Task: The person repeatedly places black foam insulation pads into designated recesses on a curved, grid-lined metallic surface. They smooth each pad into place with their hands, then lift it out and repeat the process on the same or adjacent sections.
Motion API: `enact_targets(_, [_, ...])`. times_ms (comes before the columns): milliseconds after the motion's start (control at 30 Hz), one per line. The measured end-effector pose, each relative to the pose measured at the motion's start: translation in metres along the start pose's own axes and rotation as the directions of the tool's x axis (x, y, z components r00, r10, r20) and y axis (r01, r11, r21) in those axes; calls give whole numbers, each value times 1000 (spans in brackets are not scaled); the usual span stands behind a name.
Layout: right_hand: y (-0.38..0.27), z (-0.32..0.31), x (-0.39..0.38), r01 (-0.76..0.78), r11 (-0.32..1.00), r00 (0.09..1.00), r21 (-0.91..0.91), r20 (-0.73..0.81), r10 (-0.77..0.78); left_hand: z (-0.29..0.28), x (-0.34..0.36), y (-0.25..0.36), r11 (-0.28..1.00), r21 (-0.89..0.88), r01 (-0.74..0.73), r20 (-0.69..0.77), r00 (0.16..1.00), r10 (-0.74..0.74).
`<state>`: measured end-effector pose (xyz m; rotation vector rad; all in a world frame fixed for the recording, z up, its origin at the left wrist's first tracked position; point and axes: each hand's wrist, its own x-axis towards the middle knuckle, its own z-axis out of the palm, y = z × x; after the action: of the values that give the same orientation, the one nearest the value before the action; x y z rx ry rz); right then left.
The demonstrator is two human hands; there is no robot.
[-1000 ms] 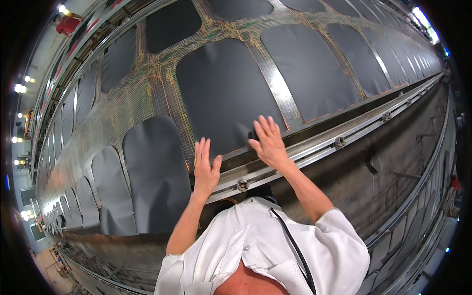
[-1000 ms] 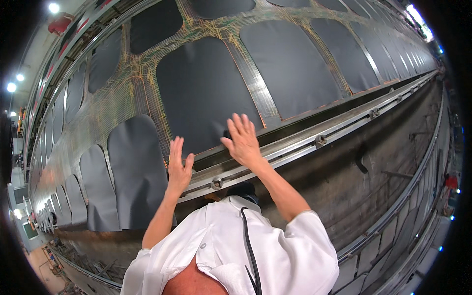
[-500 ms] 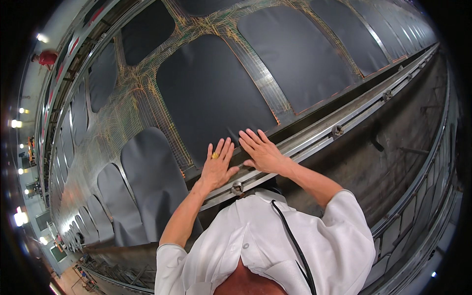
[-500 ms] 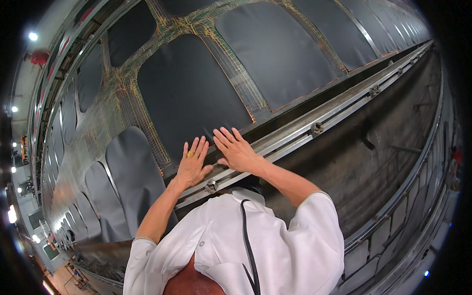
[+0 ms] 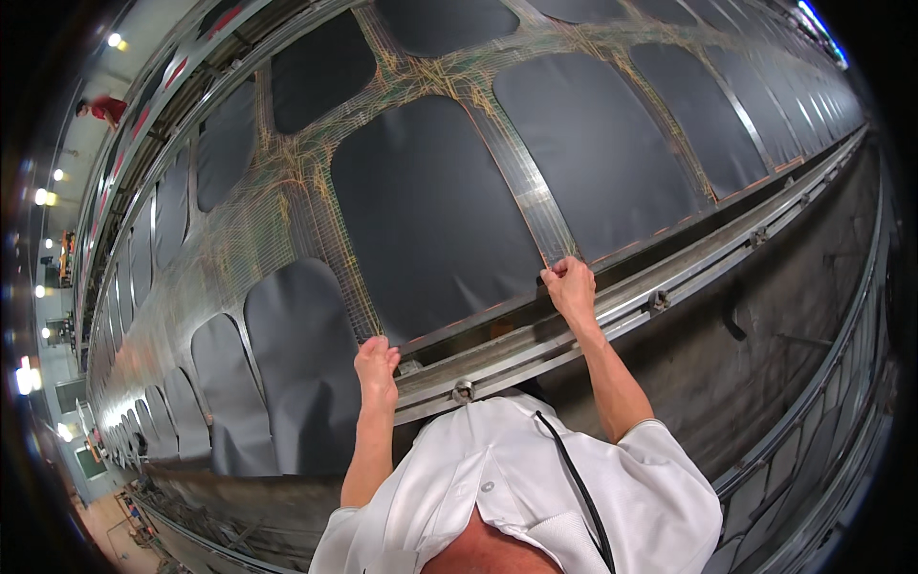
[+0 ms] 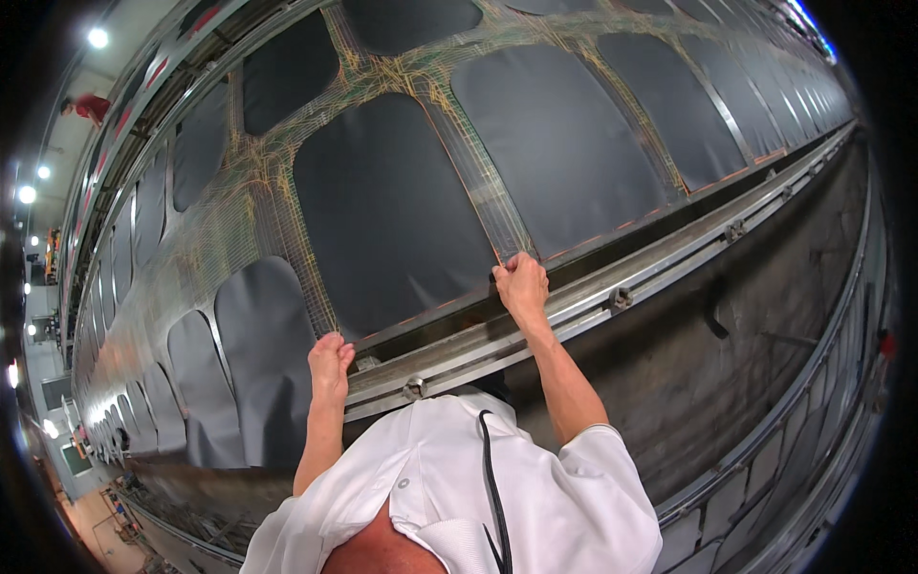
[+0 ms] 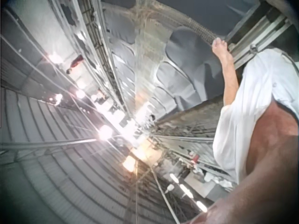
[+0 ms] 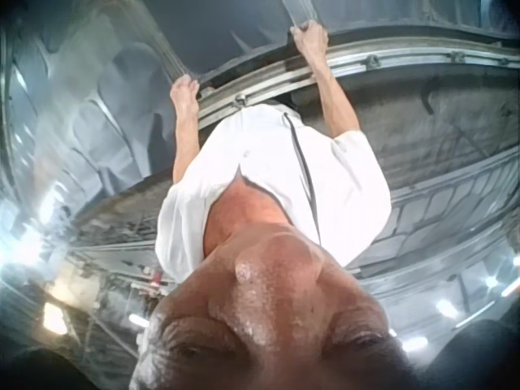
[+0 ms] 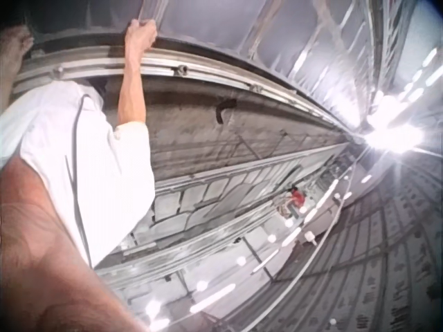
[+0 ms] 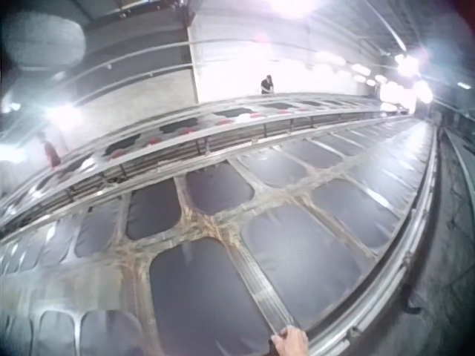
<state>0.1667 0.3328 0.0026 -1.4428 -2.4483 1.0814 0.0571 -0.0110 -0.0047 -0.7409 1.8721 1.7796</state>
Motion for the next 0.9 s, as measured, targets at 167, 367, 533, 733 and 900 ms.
enact_targets(167, [-16, -7, 7, -225, 950, 942, 216, 298, 155, 17, 5, 22, 980, 14, 200, 135, 970, -200])
enact_targets(367, [-35, -14, 15, -216, 974, 903, 62, 393, 175, 21, 29, 38, 927, 368, 75, 311, 929, -199])
enact_targets(533, [-48, -17, 30, -261, 930, 872, 259, 477, 111, 36, 36, 61, 954, 267, 138, 450, 857, -250])
enact_targets(733, [-118, -14, 50, -413, 785, 820, 463, 564, 99, 51, 42, 97, 973, -69, 222, 456, 874, -168])
enact_targets(900, [-159, -49, 76, -382, 671, 852, 636, 523, -10, 73, 29, 174, 946, -288, 146, 285, 956, -61])
